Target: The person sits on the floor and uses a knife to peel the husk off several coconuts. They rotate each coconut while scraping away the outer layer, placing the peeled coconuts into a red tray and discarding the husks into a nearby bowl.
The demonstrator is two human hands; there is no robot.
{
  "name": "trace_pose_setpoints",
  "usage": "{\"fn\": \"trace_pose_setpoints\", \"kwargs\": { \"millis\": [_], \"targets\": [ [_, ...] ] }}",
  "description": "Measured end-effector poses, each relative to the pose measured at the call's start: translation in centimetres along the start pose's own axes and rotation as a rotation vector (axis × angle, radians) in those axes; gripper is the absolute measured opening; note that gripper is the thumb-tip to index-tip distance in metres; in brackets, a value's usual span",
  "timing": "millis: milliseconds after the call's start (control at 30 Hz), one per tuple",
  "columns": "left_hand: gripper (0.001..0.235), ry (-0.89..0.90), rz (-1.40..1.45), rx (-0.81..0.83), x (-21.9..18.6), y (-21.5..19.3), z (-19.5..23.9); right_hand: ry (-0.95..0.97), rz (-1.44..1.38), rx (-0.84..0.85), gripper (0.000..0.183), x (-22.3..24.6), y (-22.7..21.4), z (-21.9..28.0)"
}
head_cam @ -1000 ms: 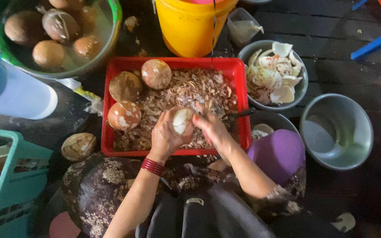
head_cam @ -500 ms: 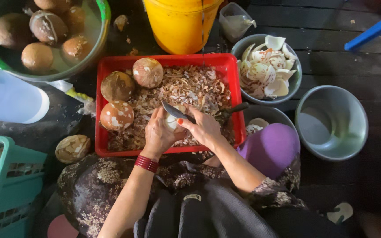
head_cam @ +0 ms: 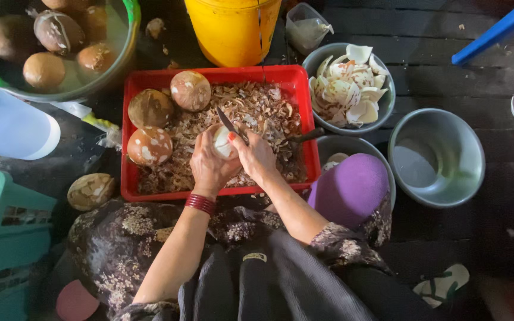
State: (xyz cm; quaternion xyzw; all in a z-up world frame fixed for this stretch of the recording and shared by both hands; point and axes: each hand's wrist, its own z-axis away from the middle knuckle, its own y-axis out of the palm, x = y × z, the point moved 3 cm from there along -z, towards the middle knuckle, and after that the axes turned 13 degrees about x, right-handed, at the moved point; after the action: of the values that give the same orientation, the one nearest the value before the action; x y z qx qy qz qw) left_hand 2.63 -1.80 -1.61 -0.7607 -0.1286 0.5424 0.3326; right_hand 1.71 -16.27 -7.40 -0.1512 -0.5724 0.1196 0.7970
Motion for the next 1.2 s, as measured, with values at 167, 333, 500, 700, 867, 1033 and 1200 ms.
{"fn": "trace_pose_setpoints", "kwargs": {
  "millis": [167,333,500,700,867,1033,1200],
  "targets": [
    [0.075,-0.047,0.028,0.002,-0.3,-0.8,1.4,-0.229,0.003,-0.208,0.071,-1.7,-0.8,-1.9],
    [0.082,0.128,0.104,0.209,1.0,-3.3,0.1,0.225,-0.184,0.079,0.075,0.0,-3.7,2.0],
    [0.082,0.148,0.126,0.259,1.0,-3.0,-0.9,0.241,0.0,0.215,0.086,3.4,-4.3,4.8],
    [0.084,0.062,0.163,0.275,1.9,-3.0,-1.1,-0.138,-0.06,0.11,0.086,1.2,-0.7,4.3],
    [0.084,0.084,0.204,0.284,2.4,-2.8,-1.2,-0.07,-0.202,0.15,0.083,-2.2,-0.2,2.8],
    [0.089,0.136,0.144,0.221,2.4,-1.1,-0.8,-0.073,-0.224,0.091,0.075,-4.2,1.1,-0.2],
    [0.09,0.258,0.047,0.179,2.7,-0.8,0.8,0.356,-0.58,0.1,0.066,-4.3,0.1,-0.5]
  ]
}}
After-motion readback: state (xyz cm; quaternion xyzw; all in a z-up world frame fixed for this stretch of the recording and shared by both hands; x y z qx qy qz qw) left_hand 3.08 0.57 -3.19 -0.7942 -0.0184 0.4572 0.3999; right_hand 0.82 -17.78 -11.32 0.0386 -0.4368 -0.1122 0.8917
